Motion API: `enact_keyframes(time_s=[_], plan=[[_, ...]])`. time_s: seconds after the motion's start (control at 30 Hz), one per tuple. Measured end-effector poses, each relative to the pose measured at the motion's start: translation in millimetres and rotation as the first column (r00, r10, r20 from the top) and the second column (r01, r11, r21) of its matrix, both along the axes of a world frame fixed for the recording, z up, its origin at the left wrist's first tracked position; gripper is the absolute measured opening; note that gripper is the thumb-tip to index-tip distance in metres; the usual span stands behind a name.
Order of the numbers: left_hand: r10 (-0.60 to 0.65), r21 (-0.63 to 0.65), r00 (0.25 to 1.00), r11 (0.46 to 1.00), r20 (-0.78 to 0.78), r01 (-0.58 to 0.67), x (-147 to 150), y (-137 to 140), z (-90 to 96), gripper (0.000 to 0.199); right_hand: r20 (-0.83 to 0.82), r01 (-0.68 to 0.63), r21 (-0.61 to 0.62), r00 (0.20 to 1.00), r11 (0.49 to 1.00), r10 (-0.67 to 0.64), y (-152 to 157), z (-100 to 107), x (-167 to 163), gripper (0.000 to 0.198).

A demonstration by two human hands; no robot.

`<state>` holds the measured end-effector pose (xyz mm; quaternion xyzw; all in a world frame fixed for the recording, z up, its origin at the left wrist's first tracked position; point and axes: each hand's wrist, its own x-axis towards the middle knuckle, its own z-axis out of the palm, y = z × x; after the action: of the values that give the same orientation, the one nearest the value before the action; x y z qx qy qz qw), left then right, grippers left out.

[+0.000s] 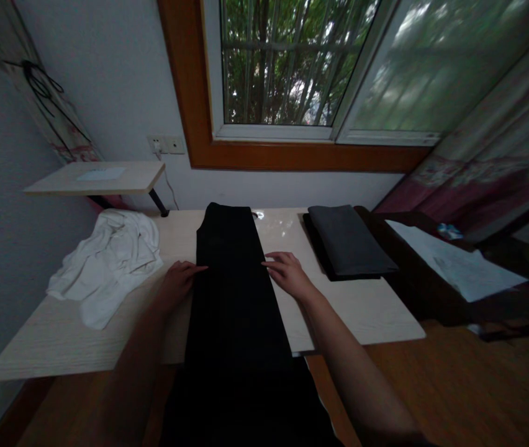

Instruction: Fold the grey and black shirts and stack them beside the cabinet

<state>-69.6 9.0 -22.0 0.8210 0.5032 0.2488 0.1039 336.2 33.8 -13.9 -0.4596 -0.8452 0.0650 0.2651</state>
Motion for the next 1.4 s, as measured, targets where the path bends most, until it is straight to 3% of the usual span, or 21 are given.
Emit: enact_keyframes(time_s=[0.4,0.7,0.87,1.0,1.1,1.2,1.27,1.33,1.4], plan=[[0.059,0.101,0.996,0.994,-0.068,-0.052,5,-2,1.4,0.053,-0.036,-0.164,-0.035,0.986,0.986,0.162,2,2,9,0.036],[-0.111,0.059,0.991,0.992,-0.071,0.115,5,-8,9.7,0.058,-0.153,-0.278,-0.066,0.952,0.958,0.266,-3,-1,7,0.02],[-0.208,0.021,0.967,0.977,-0.149,0.213,7,-7,17.2,0.068,-0.24,-0.319,-0.071,0.925,0.945,0.294,-3,-1,7,0.019],[-0.334,0.021,0.927,0.94,-0.169,0.342,6,-14,20.9,0.067,-0.305,-0.352,-0.132,0.904,0.927,0.3,-6,3,7,0.02],[-0.367,0.008,0.919,0.928,-0.146,0.373,3,-25,22.4,0.062,-0.389,-0.395,-0.207,0.873,0.895,0.295,-12,8,6,0.022],[-0.323,-0.068,0.944,0.946,-0.067,0.318,2,-34,26.3,0.054,-0.488,-0.403,-0.316,0.845,0.859,0.217,-19,12,3,0.022],[-0.214,-0.185,0.976,0.959,0.022,0.215,3,-36,30.7,0.044,-0.588,-0.387,-0.416,0.805,0.823,0.081,-21,15,-2,0.024],[-0.046,-0.3,0.989,0.95,0.142,0.088,6,-32,35.5,0.036,-0.697,-0.358,-0.496,0.708,0.791,-0.116,-20,18,-10,0.027],[0.124,-0.378,0.955,0.926,0.27,-0.013,11,-26,39.3,0.036,-0.762,-0.312,-0.534,0.58,0.786,-0.288,-14,22,-18,0.027]])
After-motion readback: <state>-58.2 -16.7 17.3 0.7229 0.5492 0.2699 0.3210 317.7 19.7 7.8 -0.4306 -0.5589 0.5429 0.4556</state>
